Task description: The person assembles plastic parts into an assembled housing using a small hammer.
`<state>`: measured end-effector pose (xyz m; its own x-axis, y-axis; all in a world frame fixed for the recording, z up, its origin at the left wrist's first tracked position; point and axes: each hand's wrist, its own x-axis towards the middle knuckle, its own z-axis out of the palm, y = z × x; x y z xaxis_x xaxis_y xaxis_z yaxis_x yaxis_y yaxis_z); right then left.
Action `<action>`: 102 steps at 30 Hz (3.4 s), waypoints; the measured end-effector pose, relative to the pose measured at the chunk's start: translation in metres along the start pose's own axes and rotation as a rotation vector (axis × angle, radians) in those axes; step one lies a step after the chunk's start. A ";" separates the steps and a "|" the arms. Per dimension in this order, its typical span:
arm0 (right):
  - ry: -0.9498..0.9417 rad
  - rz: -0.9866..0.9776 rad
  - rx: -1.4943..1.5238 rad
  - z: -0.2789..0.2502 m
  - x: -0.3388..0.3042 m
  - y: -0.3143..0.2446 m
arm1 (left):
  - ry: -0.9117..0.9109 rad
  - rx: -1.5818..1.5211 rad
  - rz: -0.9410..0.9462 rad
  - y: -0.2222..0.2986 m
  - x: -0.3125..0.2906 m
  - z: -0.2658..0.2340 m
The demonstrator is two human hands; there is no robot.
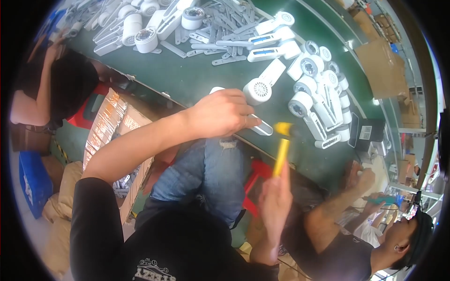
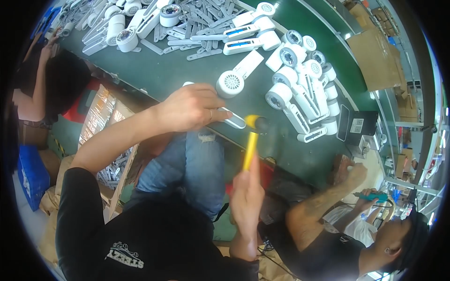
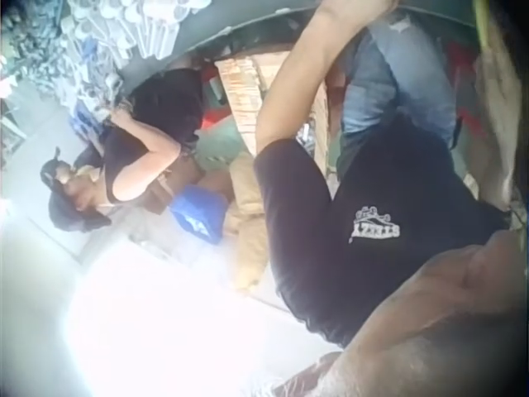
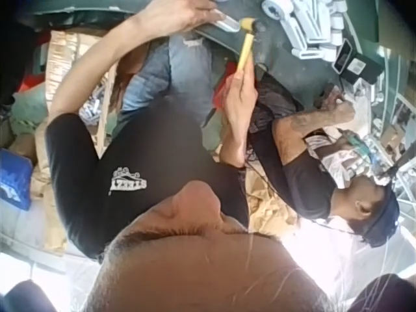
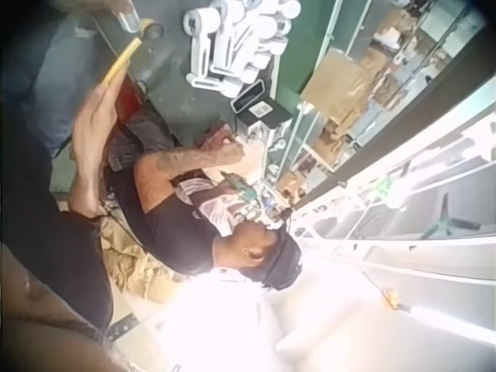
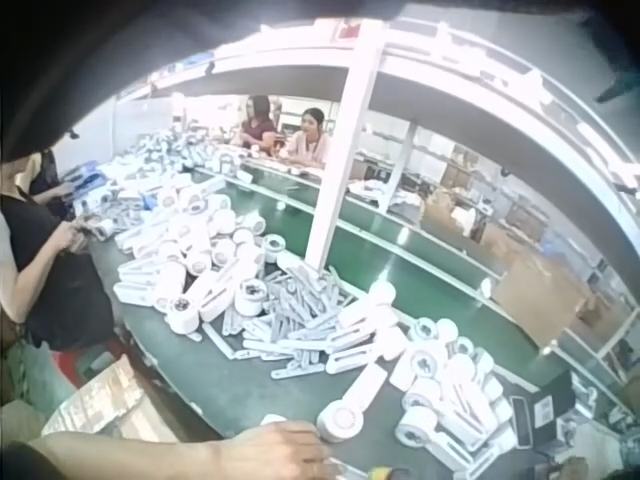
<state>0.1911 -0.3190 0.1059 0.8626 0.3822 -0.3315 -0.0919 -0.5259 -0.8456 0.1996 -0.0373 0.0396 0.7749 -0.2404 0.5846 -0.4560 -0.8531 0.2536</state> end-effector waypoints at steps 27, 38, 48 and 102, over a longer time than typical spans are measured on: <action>-0.232 -0.037 0.140 0.043 0.057 -0.015 | -0.105 0.050 -0.204 -0.017 -0.034 -0.075; -0.173 -0.052 0.077 0.056 0.024 -0.062 | 0.231 -0.123 -0.381 -0.019 -0.092 -0.049; -0.168 -0.087 0.047 0.064 0.031 -0.062 | 0.239 -0.107 -0.401 -0.015 -0.087 -0.048; 0.158 -0.259 0.652 0.015 0.118 0.033 | 0.093 -0.388 -0.139 -0.031 0.054 0.015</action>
<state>0.2826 -0.2800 0.0322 0.9542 0.2924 -0.0638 -0.1108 0.1468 -0.9829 0.2623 -0.0304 0.0518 0.8057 -0.0775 0.5872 -0.4949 -0.6327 0.5956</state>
